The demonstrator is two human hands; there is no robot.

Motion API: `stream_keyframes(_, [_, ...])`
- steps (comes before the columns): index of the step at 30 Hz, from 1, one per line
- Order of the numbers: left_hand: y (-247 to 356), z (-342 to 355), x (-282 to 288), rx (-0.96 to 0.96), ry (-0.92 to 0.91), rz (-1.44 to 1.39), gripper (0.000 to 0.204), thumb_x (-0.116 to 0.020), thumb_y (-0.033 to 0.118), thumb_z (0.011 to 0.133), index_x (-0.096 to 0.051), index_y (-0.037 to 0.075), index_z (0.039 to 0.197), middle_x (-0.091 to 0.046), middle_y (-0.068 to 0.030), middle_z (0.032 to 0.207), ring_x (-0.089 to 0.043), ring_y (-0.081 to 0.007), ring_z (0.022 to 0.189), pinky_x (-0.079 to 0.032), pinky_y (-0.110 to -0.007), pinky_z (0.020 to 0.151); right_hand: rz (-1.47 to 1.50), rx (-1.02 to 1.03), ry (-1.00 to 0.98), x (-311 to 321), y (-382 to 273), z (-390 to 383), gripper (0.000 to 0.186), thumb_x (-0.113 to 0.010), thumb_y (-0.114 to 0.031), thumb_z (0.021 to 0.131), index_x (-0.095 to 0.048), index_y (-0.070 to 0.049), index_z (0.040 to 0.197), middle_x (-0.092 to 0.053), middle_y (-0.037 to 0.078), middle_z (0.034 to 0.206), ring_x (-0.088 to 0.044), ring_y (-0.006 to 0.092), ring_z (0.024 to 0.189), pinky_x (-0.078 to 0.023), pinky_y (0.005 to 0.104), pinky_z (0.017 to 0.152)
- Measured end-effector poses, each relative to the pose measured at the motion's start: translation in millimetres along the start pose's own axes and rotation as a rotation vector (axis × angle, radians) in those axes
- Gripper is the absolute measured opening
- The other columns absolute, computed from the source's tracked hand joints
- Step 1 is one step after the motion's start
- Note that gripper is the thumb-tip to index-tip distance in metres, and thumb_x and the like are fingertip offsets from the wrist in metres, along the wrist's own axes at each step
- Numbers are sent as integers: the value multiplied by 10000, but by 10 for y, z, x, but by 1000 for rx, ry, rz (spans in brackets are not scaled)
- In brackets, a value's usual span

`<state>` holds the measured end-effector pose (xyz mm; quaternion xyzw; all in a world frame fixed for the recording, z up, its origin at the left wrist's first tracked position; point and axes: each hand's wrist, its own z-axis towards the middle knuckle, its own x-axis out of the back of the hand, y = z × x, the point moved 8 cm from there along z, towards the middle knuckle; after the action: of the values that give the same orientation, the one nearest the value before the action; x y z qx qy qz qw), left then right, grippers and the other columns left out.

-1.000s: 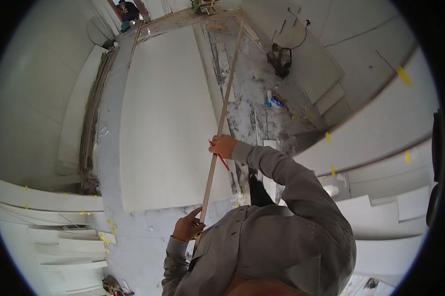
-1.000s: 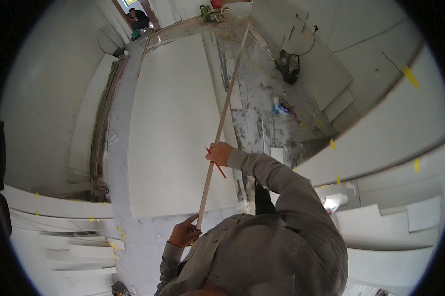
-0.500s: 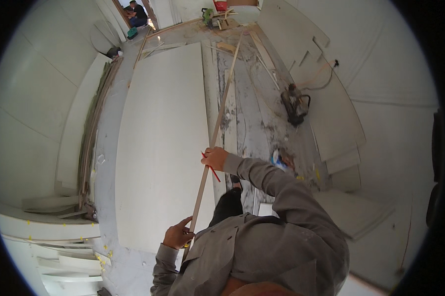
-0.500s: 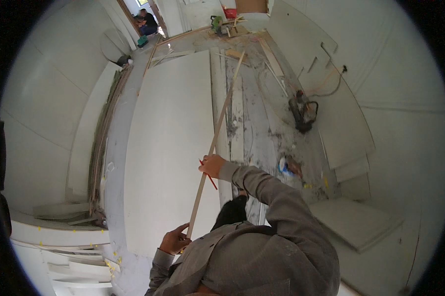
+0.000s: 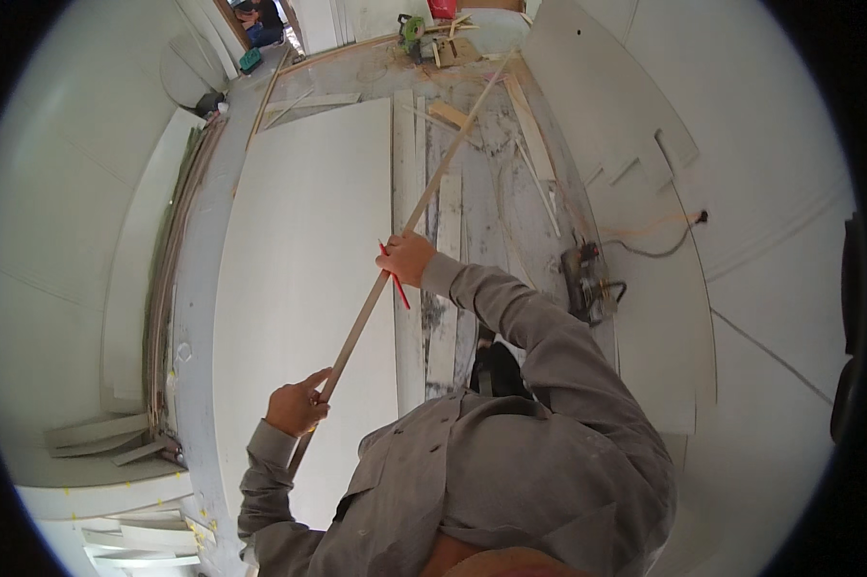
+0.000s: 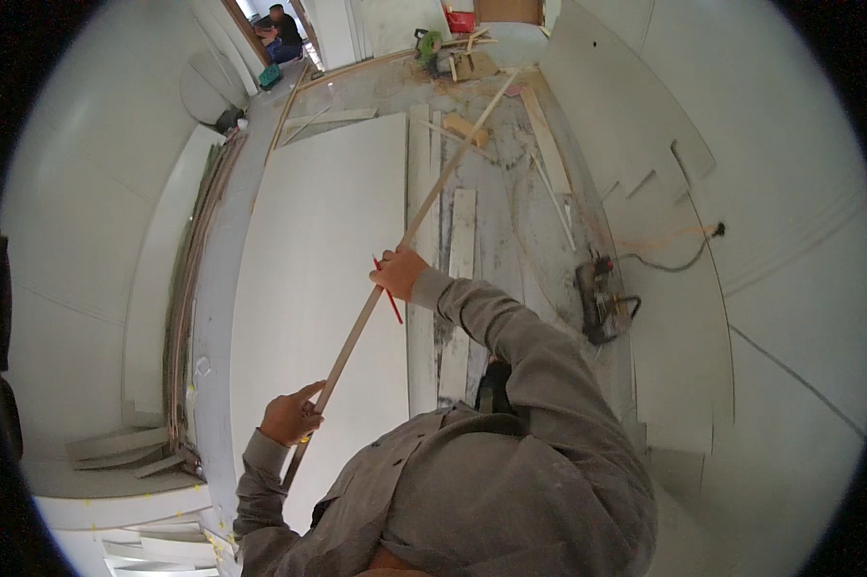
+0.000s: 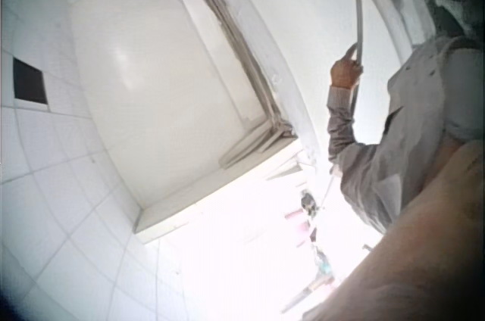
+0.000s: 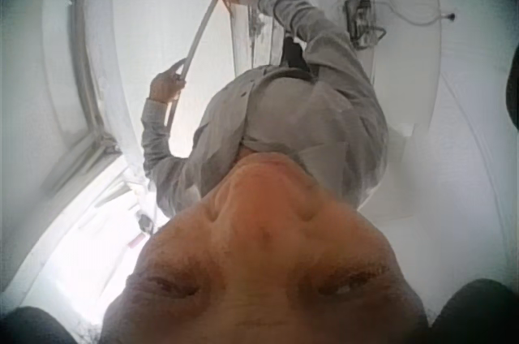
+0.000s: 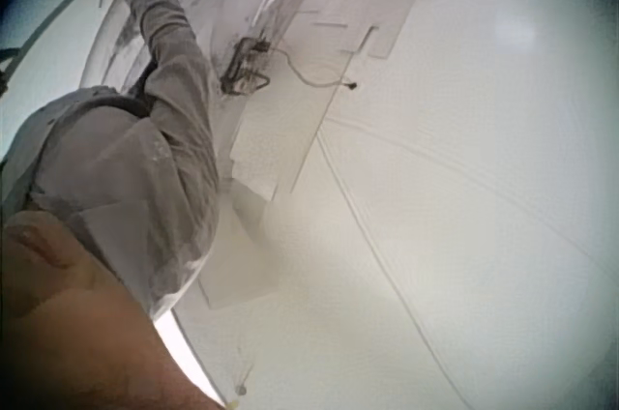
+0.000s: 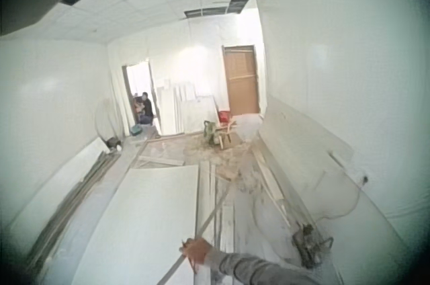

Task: The person measures and marks a wooden strip with a tape measure and pencil, then uses a miter saw to cut the strip. They carry the cut piece to a window area, measure the window frame, and mark the strip again before returning to the saw to make another cut.

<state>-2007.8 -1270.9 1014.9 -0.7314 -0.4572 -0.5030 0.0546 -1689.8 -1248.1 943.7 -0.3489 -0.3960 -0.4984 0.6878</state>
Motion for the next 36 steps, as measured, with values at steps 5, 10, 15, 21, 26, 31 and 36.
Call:
stream_keyframes(5, [28,1008,786,74,-87,47,680,-725,198,871,-526,264,1518,-783,-49,859,-754,-192,731,-610,-371,722,79,67,-87,-294,1018,775,115,-725,-283,893,-726,-189,827,-731,12,828,-691,231,853,-498,433,794])
stream_keyframes(10, [669,2054,2267,83,-128,206,613,-673,120,907,-569,273,1492,-776,-47,866,-724,-165,700,-600,-360,678,249,125,-10,-102,2319,1397,73,-715,-249,867,-741,-183,883,-713,57,806,-685,292,811,-489,488,800])
stream_keyframes(15, [745,2600,3401,201,-17,593,549,-625,24,909,-666,269,1398,-786,-50,936,-724,-226,826,-586,-395,738,441,157,2,1,2773,2185,90,-706,-152,902,-626,-150,862,-687,46,752,-674,288,716,-533,441,624])
stream_keyframes(21, [775,3604,4257,132,258,678,552,-694,26,854,-692,232,1366,-762,-92,985,-715,-257,858,-596,-405,812,606,165,33,-202,3685,2791,168,-728,-153,884,-564,-122,876,-656,78,748,-685,310,729,-542,442,579])
stream_keyframes(26, [1355,3893,4994,-62,1018,547,259,-761,117,851,-736,98,1109,-743,-68,964,-717,-285,920,-588,-427,763,582,55,188,-142,4291,3315,159,-752,-166,871,-609,-125,923,-669,82,775,-685,324,721,-553,455,581])
stream_keyframes(31, [762,4840,4709,154,1245,-634,308,-749,169,943,-717,-23,1182,-753,-82,990,-662,-103,849,-537,-266,744,588,-69,211,-226,4909,3827,203,-757,-168,868,-640,-112,1023,-679,94,812,-693,315,753,-553,466,598])
stream_keyframes(36, [914,6007,5080,-57,1404,-1076,260,-693,212,1008,-704,-39,1075,-739,-84,968,-658,-118,790,-538,-264,685,587,-110,260,-178,5489,4225,186,-743,-161,873,-641,-111,1020,-684,97,852,-692,329,791,-554,467,624])
